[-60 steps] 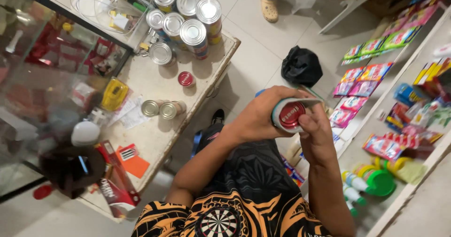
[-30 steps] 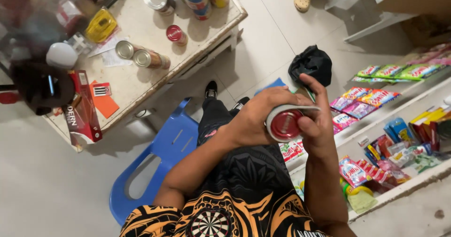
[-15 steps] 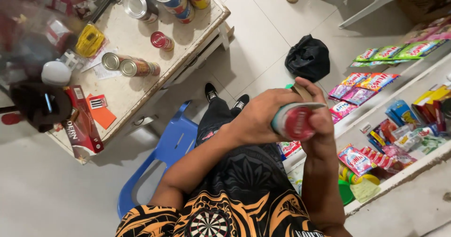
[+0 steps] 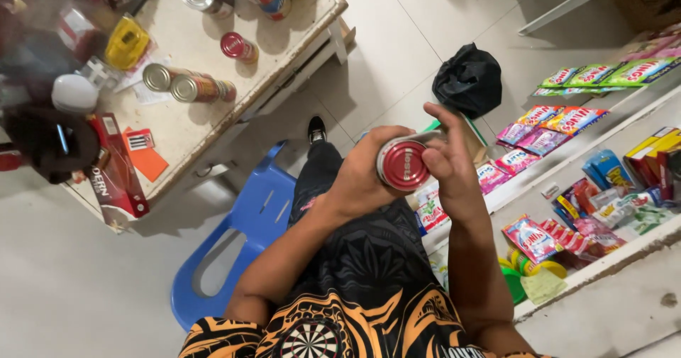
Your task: Wiping canned food containers with a cloth and placing them on a shelf in a store.
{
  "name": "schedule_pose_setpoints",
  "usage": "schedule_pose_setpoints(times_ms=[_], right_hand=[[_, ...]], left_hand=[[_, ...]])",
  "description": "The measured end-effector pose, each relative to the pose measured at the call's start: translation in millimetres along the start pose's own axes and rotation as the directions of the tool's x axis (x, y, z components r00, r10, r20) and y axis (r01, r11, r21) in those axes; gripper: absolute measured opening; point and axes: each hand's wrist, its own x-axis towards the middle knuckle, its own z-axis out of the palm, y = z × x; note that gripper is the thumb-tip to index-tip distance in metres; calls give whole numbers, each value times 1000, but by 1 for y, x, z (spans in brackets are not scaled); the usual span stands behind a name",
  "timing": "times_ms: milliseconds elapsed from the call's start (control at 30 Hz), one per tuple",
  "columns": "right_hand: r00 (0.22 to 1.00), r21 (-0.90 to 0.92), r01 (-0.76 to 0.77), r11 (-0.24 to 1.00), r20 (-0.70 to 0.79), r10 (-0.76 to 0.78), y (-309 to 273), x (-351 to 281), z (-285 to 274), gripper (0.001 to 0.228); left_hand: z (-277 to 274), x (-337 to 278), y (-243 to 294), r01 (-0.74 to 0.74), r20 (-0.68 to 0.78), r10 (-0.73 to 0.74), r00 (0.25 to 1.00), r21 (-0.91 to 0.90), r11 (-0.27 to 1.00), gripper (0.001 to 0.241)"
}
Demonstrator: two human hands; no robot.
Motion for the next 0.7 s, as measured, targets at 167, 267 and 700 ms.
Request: schedule_pose_setpoints(times_ms=[167,267,700], right_hand=[[1000,-75,10,997,12,-9,17,-2,-19,79],[999,-81,17,997,-37,-21,9,-8,-24,78],[962,-7,-5,1000,-274,2,-5,-43,-25,88]], left_hand=[[4,0,3,-15,13,15,1000,27,1000,73],[8,9,13,-3,74,2,997,9,1000,74],[31,25,17,81,368,-72,927,-10,997,77]])
